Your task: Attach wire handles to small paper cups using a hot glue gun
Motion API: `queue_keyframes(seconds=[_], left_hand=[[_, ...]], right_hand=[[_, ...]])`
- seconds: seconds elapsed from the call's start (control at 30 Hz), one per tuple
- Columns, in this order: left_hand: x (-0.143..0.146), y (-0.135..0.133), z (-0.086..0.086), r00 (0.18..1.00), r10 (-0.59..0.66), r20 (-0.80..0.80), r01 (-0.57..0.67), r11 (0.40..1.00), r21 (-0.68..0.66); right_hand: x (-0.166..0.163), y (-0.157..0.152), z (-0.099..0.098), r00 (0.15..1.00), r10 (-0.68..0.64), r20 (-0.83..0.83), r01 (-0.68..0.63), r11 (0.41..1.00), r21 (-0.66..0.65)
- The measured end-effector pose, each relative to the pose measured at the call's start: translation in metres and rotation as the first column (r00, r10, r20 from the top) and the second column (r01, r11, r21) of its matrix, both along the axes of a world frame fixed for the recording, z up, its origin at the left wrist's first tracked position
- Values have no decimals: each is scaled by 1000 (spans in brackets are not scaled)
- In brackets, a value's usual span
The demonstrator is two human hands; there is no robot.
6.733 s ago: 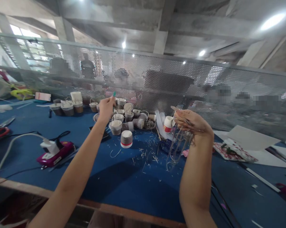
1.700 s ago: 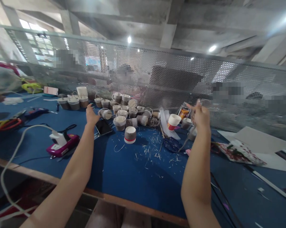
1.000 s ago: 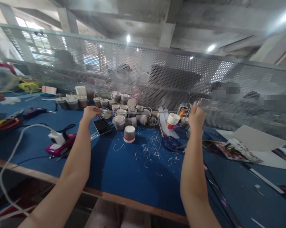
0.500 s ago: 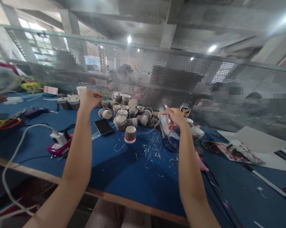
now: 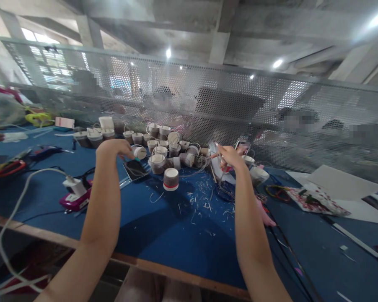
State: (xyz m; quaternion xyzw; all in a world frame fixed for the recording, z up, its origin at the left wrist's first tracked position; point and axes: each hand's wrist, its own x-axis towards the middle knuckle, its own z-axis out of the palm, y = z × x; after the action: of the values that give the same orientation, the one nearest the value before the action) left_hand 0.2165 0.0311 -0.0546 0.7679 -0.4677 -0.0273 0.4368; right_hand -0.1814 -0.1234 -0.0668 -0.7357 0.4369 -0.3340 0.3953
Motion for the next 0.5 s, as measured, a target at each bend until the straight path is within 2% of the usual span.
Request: queue_keyframes(seconds=[0.07, 0.13, 0.2, 0.27, 0.4, 0.47, 0.5], left_hand=[[-19, -8, 5, 996, -87, 23, 83, 986, 144], [-42, -17, 8, 986, -156, 60, 142, 970, 196], [-71, -26, 9, 938, -295, 184, 273, 953, 133], [-102, -35, 5, 853, -443, 274, 454, 891, 28], [-155, -55, -19, 685, -717, 125, 718, 694, 46], [-171, -65, -33, 659, -752, -24, 752, 659, 26], [-175, -69, -39, 667, -736, -117, 742, 670, 19]], right_hand=[[2, 1, 1, 1000, -9, 11, 9, 1000, -26], [4, 2, 3, 1000, -6, 24, 7, 999, -45], [8, 4, 4, 999, 25, 39, -23, 998, -54], [13, 7, 5, 993, 94, 66, -90, 995, -52], [25, 13, 5, 967, 218, 130, -214, 976, -45], [30, 17, 5, 957, 245, 153, -242, 969, -43], [32, 18, 5, 952, 257, 164, -254, 966, -41]])
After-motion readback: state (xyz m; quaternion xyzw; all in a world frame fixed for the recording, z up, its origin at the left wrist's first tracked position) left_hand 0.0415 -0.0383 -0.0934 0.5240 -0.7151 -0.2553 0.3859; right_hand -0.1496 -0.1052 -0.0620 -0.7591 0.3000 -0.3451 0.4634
